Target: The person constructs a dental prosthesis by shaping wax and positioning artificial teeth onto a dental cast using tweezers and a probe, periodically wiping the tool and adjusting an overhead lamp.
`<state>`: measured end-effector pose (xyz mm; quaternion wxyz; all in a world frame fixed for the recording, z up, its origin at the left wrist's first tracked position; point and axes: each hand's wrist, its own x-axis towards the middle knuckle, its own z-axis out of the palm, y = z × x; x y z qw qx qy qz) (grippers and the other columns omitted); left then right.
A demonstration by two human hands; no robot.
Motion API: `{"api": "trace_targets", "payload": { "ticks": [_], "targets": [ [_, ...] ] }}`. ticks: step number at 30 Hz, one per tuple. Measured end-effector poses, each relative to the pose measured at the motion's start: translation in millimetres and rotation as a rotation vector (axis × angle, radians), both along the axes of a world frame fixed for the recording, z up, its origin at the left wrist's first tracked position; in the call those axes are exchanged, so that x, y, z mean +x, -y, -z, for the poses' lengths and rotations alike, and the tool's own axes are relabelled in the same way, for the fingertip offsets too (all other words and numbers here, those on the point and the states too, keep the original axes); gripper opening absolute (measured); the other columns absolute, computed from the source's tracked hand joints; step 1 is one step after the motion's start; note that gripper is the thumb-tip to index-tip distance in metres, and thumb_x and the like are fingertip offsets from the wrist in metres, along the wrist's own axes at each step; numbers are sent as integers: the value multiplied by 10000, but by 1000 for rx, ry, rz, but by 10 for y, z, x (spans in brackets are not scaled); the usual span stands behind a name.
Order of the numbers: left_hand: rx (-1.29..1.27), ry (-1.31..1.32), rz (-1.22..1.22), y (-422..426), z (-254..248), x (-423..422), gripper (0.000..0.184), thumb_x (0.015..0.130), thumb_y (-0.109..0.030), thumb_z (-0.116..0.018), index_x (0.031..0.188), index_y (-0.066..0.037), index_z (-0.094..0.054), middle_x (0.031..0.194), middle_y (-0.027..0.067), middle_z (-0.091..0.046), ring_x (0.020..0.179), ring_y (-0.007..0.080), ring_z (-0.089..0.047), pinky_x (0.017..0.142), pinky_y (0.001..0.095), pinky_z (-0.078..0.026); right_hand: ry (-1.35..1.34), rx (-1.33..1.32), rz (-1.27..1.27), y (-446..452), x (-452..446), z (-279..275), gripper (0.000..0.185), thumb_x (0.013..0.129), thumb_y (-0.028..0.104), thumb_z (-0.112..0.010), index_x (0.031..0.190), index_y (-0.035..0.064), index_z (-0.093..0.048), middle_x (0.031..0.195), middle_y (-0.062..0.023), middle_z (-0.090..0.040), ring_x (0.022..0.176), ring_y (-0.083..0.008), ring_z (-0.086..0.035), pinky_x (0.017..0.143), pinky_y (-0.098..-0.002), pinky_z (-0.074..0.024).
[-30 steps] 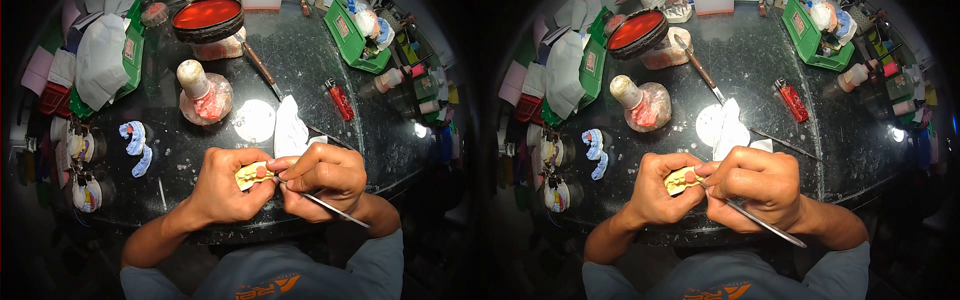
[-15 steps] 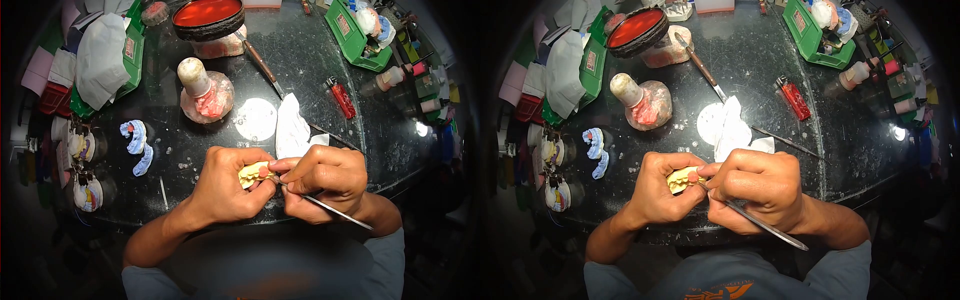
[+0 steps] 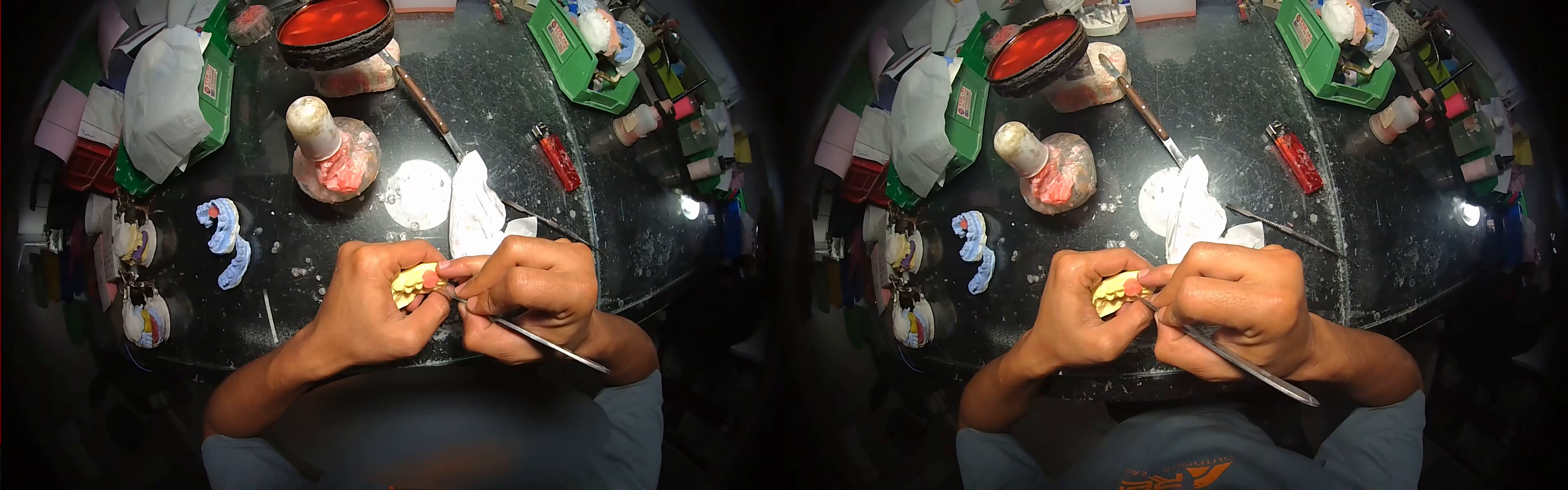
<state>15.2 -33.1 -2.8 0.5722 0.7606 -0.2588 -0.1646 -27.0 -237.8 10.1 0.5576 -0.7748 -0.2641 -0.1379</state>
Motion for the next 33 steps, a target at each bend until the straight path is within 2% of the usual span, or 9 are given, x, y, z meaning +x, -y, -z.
{"api": "trace_targets", "payload": {
  "ticks": [2,5,8,11,20,33],
  "targets": [
    [-1,-4,-1,0,5,0,110,782,-55,-701,853,23,-734,597,109,-649,517,159,-647,513,316,-488,8,4,5,-3,2,15,127,724,-24,-810,743,16,-692,757,-81,-686,676,-204,-751,801,-371,-686],
    [1,-1,1,-1,10,-3,111,785,-54,-699,854,25,-734,600,114,-652,522,160,-653,514,316,-489,31,-28,-52,22,19,-15,197,686,-101,-810,772,9,-670,763,-95,-687,718,-192,-761,851,-426,-687],
    [2,0,2,-3,7,0,116,786,-55,-698,857,28,-736,604,116,-657,526,162,-659,515,315,-490,30,-23,-65,27,24,-20,197,691,-105,-810,775,11,-675,761,-96,-686,724,-194,-765,850,-419,-688],
    [11,-35,2,-7,-19,0,125,782,-61,-699,857,30,-739,609,119,-663,533,163,-663,521,314,-493,6,2,5,-2,2,14,126,726,-22,-813,735,14,-693,771,-84,-700,671,-200,-752,789,-357,-687],
    [15,-148,31,-45,-53,27,161,761,-90,-705,855,29,-759,643,145,-692,564,170,-681,549,322,-513,0,-1,-9,13,-11,12,130,729,-25,-825,754,11,-702,781,-96,-709,720,-214,-780,767,-326,-682],
    [14,-131,41,-50,-39,25,159,766,-100,-711,858,20,-763,642,142,-693,555,183,-685,545,319,-513,-2,53,-37,5,17,27,139,738,-47,-825,754,-5,-694,771,-108,-709,722,-211,-777,791,-352,-685]
  ]
}}
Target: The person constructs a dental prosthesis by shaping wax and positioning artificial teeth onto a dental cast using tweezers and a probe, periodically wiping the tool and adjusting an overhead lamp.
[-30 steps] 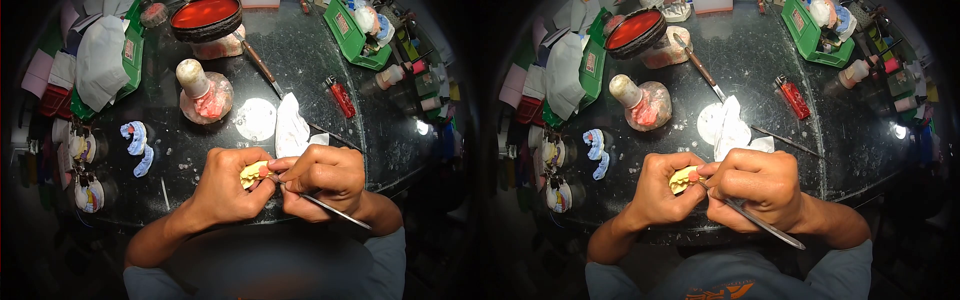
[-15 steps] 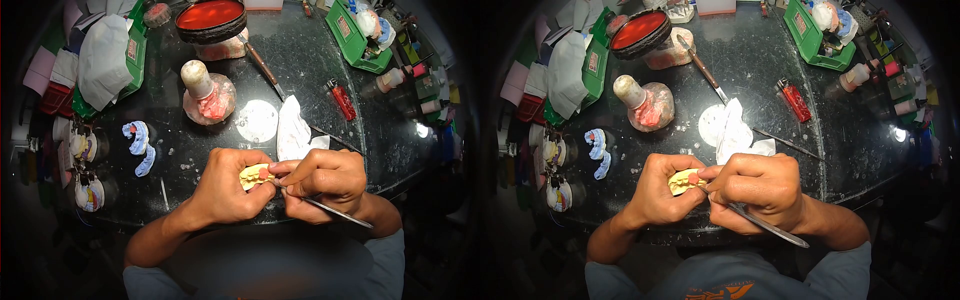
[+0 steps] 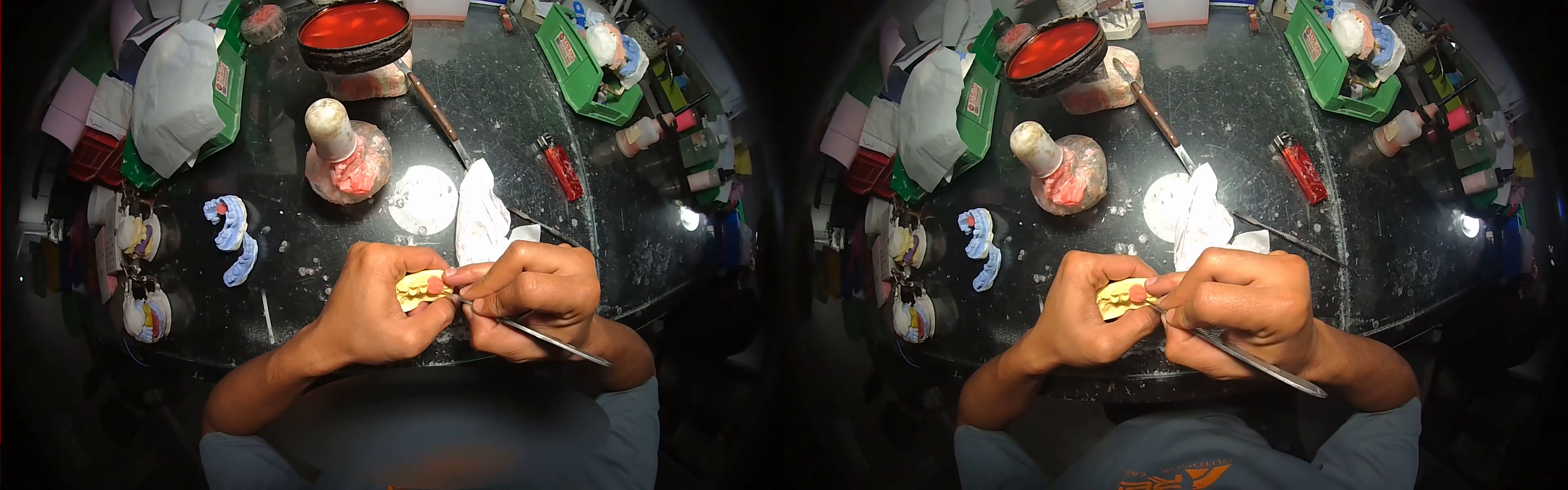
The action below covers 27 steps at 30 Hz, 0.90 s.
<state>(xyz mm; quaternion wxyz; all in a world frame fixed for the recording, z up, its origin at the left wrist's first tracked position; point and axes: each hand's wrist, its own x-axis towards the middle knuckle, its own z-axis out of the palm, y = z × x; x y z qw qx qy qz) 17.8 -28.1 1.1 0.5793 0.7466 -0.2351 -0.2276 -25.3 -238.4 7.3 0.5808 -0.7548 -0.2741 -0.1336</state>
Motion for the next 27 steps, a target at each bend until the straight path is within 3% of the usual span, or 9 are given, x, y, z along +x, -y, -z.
{"api": "trace_targets", "payload": {
  "ticks": [27],
  "targets": [
    [20,38,5,-1,-16,2,138,772,-86,-707,843,24,-752,601,107,-661,528,153,-651,523,310,-491,-8,-4,-37,13,20,-27,128,758,-54,-826,754,-12,-706,782,-101,-714,737,-204,-779,806,-349,-687]
  ]
}}
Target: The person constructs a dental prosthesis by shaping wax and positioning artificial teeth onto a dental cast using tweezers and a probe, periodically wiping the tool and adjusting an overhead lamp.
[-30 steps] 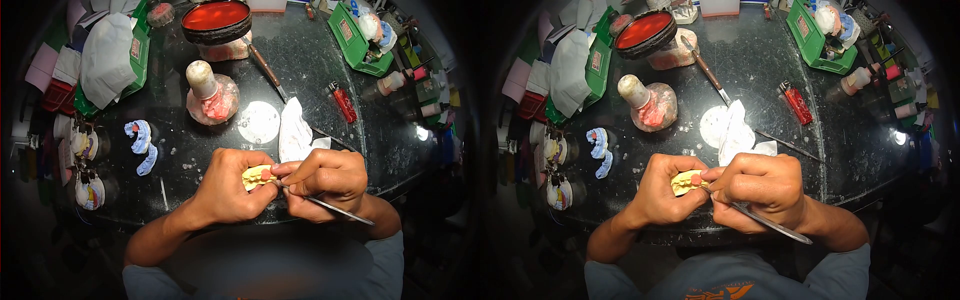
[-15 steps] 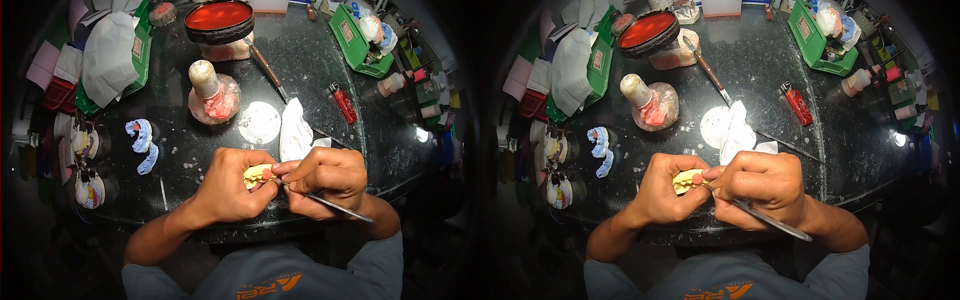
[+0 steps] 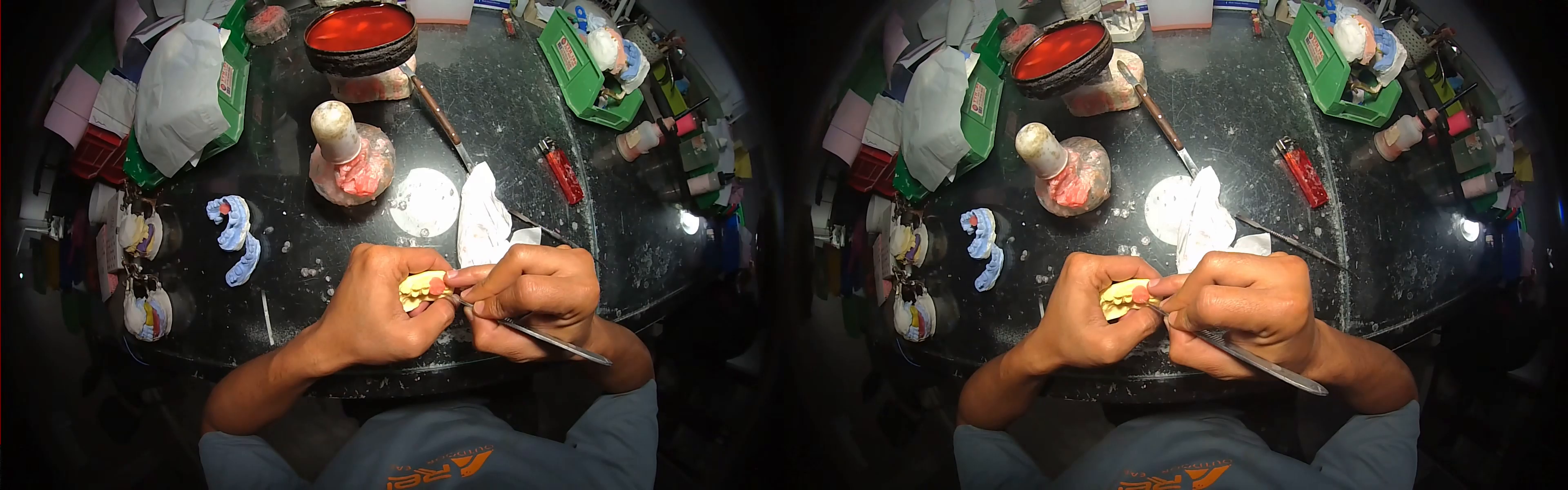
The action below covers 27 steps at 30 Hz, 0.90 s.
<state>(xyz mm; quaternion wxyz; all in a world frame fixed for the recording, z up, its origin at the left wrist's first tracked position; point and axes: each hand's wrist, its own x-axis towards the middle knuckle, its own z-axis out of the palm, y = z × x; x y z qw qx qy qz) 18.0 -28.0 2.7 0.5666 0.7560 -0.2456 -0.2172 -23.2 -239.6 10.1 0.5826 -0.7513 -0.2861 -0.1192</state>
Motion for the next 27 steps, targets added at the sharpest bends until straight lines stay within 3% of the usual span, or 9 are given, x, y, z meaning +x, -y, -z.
{"api": "trace_targets", "payload": {
  "ticks": [27],
  "targets": [
    [-25,-23,-14,4,13,-12,141,768,-83,-700,844,27,-748,602,106,-659,529,148,-643,526,309,-490,-1,-1,-4,11,2,12,124,749,-63,-811,746,-9,-699,763,-95,-704,716,-194,-770,819,-352,-684]
  ]
}}
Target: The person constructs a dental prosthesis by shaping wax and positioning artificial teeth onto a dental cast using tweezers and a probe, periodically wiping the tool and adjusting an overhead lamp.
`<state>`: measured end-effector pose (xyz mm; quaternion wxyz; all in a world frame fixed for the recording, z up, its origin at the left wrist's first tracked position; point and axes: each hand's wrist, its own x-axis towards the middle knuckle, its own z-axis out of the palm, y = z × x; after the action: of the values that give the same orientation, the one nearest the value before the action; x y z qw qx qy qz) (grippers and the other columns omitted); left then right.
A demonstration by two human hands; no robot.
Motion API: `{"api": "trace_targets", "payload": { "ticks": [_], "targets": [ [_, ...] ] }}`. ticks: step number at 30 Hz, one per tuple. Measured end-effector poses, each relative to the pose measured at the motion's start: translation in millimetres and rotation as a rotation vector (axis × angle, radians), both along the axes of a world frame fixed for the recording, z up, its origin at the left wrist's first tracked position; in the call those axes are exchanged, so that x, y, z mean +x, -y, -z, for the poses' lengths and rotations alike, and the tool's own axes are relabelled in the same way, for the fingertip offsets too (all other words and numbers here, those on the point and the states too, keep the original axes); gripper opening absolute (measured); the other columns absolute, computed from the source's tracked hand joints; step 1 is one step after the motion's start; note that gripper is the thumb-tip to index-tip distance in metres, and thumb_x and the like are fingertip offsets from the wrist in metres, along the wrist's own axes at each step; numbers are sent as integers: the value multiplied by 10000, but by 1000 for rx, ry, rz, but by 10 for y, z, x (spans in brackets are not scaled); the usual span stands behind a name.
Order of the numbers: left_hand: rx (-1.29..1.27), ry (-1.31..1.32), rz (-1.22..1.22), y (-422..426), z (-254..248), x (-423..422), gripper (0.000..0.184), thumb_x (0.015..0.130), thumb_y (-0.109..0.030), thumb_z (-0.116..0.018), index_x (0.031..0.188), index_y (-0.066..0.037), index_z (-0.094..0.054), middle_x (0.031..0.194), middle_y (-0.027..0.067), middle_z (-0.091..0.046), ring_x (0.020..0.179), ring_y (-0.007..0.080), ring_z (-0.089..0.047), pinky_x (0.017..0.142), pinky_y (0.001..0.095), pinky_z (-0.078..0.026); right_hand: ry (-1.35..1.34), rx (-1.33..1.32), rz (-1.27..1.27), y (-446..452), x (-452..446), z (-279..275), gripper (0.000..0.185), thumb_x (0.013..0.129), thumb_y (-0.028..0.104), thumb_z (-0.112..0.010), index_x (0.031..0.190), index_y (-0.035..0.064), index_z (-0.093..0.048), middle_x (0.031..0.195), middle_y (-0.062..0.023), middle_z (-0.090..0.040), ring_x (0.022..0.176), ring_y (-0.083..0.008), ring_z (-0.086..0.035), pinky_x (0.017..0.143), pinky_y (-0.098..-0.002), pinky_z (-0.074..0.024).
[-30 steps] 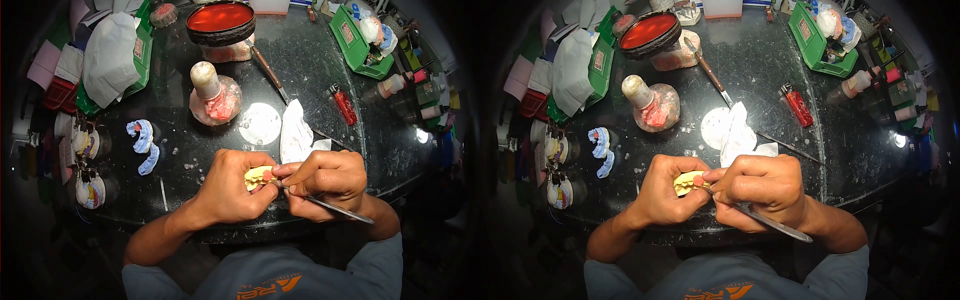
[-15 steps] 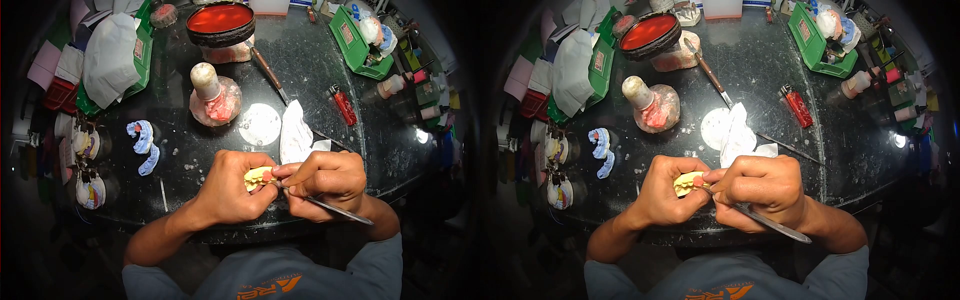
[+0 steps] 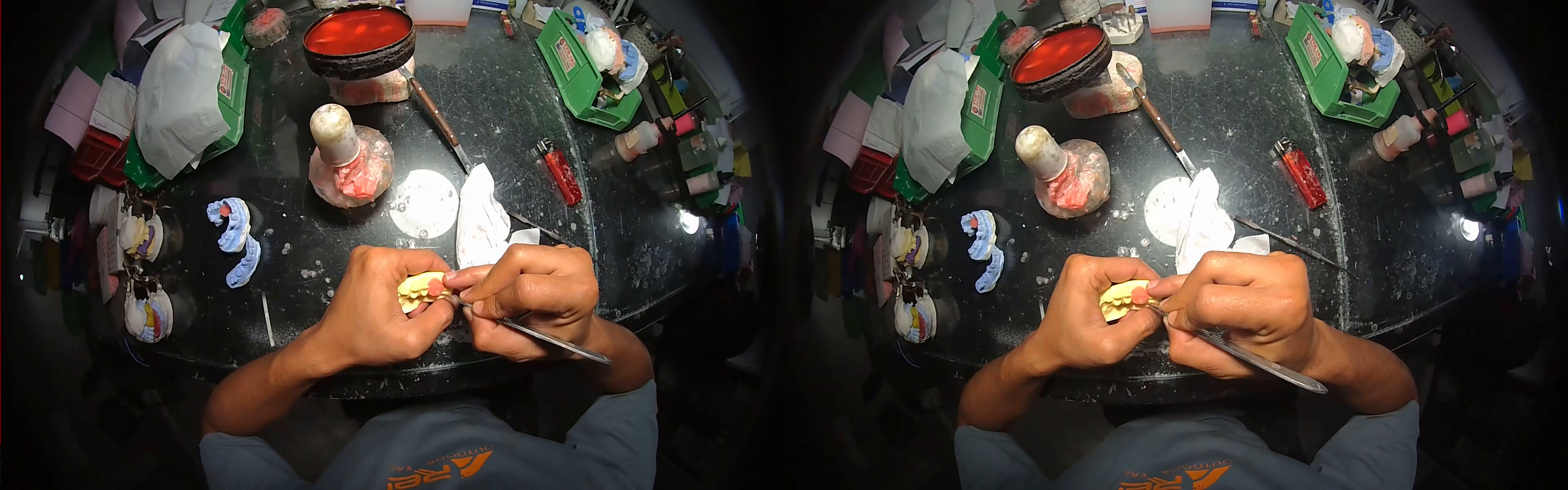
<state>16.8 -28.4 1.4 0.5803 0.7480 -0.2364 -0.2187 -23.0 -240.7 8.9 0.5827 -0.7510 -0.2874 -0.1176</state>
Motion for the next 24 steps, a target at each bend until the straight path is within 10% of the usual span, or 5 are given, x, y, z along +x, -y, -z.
{"api": "trace_targets", "payload": {
  "ticks": [24],
  "targets": [
    [-59,-204,80,-57,0,59,147,770,-101,-762,855,19,-758,648,92,-697,602,104,-657,564,287,-491,4,38,-79,61,23,-4,133,752,-88,-816,815,-30,-715,815,-138,-703,842,-282,-794,864,-413,-678]
  ]
}}
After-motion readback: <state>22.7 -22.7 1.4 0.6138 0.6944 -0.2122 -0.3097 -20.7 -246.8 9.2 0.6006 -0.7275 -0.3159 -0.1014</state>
